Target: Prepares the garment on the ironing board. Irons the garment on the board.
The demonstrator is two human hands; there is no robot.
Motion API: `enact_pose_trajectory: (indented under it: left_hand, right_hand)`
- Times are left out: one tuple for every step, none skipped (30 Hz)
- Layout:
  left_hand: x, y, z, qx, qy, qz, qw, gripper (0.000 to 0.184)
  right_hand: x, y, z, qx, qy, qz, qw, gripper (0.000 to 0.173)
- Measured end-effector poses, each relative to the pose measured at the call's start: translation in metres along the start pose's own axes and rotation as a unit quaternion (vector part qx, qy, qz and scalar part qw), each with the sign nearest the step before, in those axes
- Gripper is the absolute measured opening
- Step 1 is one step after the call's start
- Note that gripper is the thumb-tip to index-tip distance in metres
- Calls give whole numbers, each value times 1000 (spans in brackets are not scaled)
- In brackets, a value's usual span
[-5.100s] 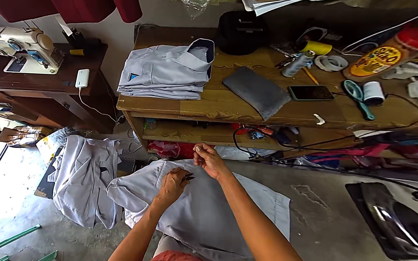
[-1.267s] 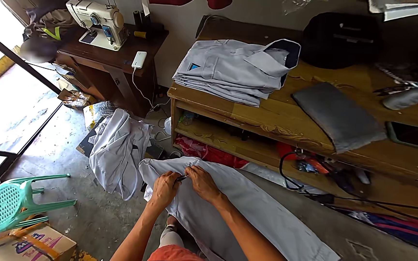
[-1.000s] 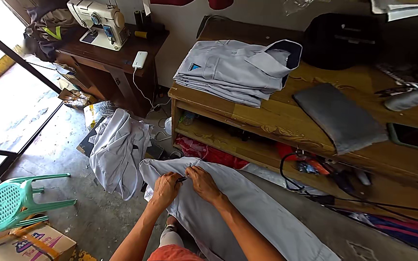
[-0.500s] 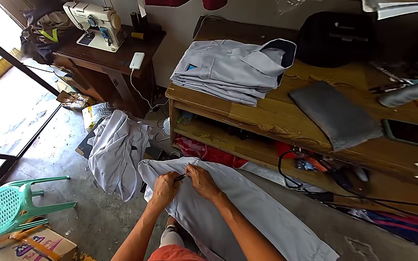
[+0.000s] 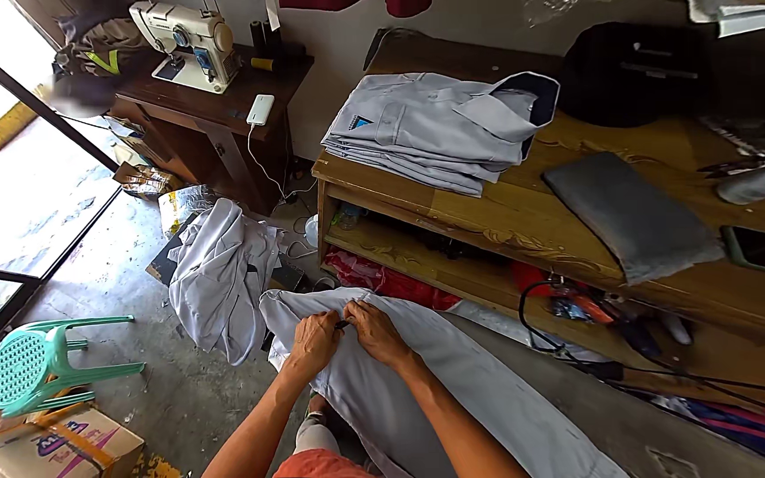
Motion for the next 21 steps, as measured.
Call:
enact_pose_trajectory:
  left_hand:
    - [0, -1, 0, 0, 3, 4, 1000, 28]
    - [0, -2, 0, -3, 6, 8, 1000, 27]
    - [0, -3, 1, -8, 11, 12, 1000, 27]
    - [1, -5, 2, -16, 19, 16, 1000, 26]
    - [1, -8, 3, -27, 27, 18, 999, 26]
    - [0, -10, 3, -42, 37, 19, 998, 26]
    - [-1, -12, 2, -60, 51, 21, 997, 26]
    - [-1, -12, -1, -79, 71, 26, 994, 28]
    - [1, -9, -6, -98, 97, 36, 990, 30]
    - [6, -3, -11, -115, 127, 54, 984, 32]
    - [14, 9, -17, -125, 153, 77, 977, 33]
    - [24, 27, -23, -133, 171, 103, 971, 33]
    - [37, 50, -31, -135, 179, 130, 966, 34]
    - [52, 77, -38, -132, 177, 158, 963, 35]
    - [67, 108, -42, -120, 169, 187, 960, 37]
    - [83, 138, -44, -101, 159, 216, 958, 38]
    - [100, 168, -43, -79, 149, 243, 955, 39]
    - [115, 196, -39, -54, 138, 270, 951, 40]
    - [128, 223, -35, -26, 138, 300, 944, 41]
    - [138, 248, -30, -5, 138, 323, 936, 43]
    - [148, 271, -24, 15, 139, 340, 930, 44]
  right_hand:
    - [0, 0, 0, -3, 2, -3, 1000, 23]
    - [0, -1, 0, -5, 4, -6, 1000, 22]
    - [0, -1, 0, -4, 6, -8, 1000, 22]
    - [0, -1, 0, 3, 5, -4, 1000, 23]
    - [-1, -1, -1, 22, 7, 6, 1000, 24]
    - [-2, 0, -3, 62, 15, 23, 998, 25]
    - [-5, 2, -5, 120, 34, 47, 991, 27]
    - [-9, 7, -7, 180, 69, 68, 979, 28]
    - [-16, 12, -11, 224, 109, 83, 965, 31]
    - [-28, 17, -15, 240, 144, 90, 956, 32]
    - [-44, 21, -20, 228, 176, 91, 953, 32]
    - [-64, 25, -24, 197, 203, 91, 955, 30]
    - [-86, 29, -28, 161, 227, 94, 956, 28]
    - [-109, 35, -30, 124, 255, 96, 954, 26]
    - [-134, 41, -29, 92, 283, 102, 949, 24]
    - [-160, 46, -26, 61, 312, 111, 942, 22]
    - [-185, 51, -23, 32, 341, 121, 932, 22]
    - [-210, 55, -19, 6, 363, 134, 922, 22]
    - [-236, 57, -13, -11, 377, 152, 914, 22]
    - [-260, 56, -6, -24, 387, 173, 905, 22]
    - [-282, 54, 1, -33, 397, 193, 896, 22]
Point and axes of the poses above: each hand's wrist, its own x-axis towards the middle knuckle, its own z-axis out of the palm, y = z × x, the point moved 2 cm from there along x, towards the middle knuckle, and after that the axes turned 5 degrees about -z, right-handed, at the moved point
